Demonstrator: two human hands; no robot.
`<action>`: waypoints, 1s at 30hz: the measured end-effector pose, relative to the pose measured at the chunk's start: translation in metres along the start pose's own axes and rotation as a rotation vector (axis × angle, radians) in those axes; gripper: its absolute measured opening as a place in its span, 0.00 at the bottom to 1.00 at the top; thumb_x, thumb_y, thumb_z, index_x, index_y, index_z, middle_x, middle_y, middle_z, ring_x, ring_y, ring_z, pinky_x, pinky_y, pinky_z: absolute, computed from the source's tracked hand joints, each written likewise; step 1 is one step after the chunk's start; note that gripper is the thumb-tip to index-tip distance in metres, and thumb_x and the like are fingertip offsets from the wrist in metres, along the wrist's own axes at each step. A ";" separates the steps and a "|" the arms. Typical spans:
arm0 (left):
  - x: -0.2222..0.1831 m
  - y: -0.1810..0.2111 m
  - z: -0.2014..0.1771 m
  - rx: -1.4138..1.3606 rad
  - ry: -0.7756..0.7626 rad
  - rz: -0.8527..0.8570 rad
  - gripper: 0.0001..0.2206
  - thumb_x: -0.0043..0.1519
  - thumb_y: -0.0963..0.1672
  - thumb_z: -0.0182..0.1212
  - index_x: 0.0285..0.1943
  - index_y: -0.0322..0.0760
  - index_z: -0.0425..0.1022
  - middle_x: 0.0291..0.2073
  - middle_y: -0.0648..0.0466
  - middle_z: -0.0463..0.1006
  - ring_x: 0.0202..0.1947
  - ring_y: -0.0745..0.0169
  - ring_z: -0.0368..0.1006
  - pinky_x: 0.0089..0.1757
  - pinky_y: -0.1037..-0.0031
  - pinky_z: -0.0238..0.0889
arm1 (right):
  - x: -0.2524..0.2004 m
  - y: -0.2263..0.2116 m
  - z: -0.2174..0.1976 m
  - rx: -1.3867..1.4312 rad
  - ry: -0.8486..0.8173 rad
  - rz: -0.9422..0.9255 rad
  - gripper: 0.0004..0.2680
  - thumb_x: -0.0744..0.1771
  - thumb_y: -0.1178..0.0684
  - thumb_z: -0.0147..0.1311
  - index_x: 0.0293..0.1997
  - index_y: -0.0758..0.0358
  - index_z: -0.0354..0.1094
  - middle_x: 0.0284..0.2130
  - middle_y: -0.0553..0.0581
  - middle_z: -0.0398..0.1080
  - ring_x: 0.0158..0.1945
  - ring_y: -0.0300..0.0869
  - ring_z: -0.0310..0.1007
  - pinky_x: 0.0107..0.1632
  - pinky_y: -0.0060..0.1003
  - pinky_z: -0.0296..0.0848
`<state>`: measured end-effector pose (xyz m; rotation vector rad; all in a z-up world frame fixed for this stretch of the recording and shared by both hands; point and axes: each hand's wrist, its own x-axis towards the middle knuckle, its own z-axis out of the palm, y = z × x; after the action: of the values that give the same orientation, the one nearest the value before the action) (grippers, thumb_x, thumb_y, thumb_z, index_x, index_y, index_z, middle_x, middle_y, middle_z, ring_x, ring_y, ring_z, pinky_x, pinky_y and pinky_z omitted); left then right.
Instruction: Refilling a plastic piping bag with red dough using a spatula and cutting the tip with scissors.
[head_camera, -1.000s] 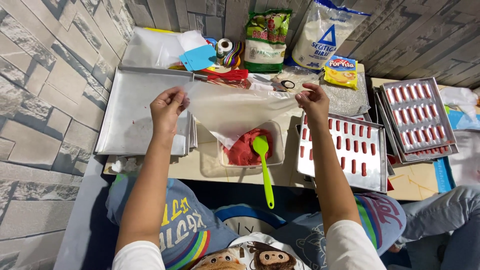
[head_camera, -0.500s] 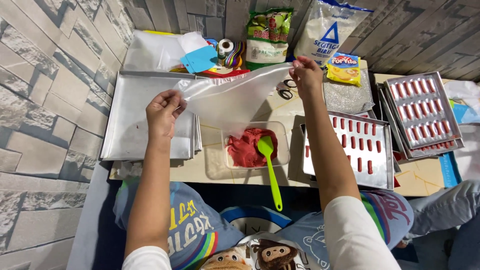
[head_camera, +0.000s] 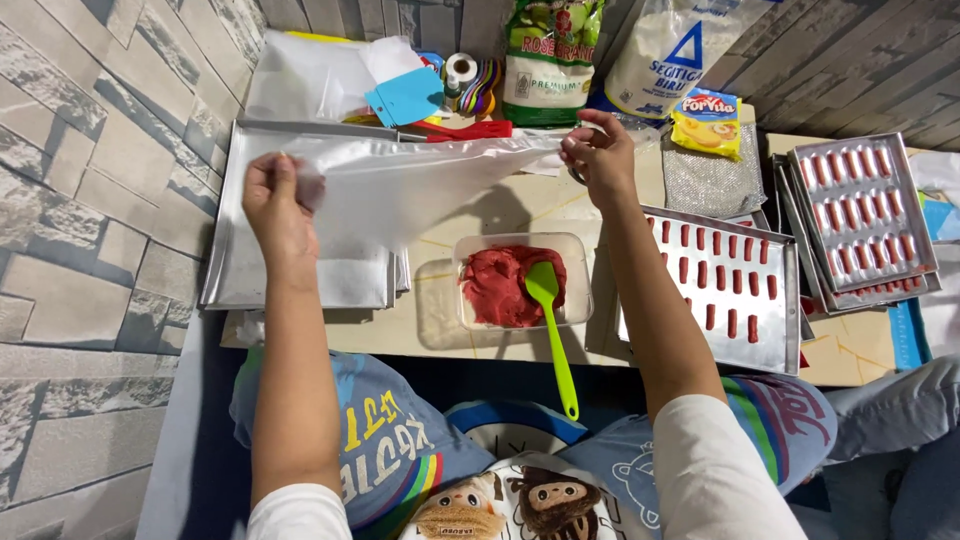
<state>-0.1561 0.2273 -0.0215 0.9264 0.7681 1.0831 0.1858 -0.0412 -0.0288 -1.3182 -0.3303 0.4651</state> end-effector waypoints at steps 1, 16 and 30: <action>0.006 -0.002 -0.005 0.003 0.003 -0.004 0.01 0.71 0.43 0.56 0.46 0.44 0.71 0.33 0.57 0.74 0.27 0.66 0.77 0.36 0.77 0.81 | -0.007 -0.002 0.005 -0.001 0.000 0.005 0.16 0.64 0.71 0.61 0.56 0.64 0.67 0.31 0.58 0.72 0.30 0.43 0.79 0.36 0.33 0.87; 0.001 0.016 -0.016 0.582 0.225 0.849 0.33 0.51 0.27 0.64 0.64 0.39 0.64 0.59 0.47 0.70 0.56 0.47 0.68 0.59 0.62 0.64 | -0.054 0.001 0.040 -0.122 -0.110 0.085 0.10 0.66 0.71 0.56 0.50 0.65 0.69 0.32 0.56 0.76 0.35 0.41 0.79 0.40 0.34 0.87; -0.083 -0.064 0.066 0.882 -0.730 0.328 0.03 0.67 0.44 0.60 0.47 0.45 0.76 0.30 0.46 0.82 0.35 0.36 0.79 0.47 0.51 0.67 | -0.045 -0.006 0.047 -0.559 -0.440 -0.204 0.11 0.66 0.66 0.58 0.54 0.66 0.71 0.36 0.60 0.75 0.41 0.44 0.76 0.48 0.41 0.77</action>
<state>-0.0981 0.1202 -0.0460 2.1066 0.4575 0.5513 0.1246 -0.0253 -0.0112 -1.6930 -1.0077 0.5074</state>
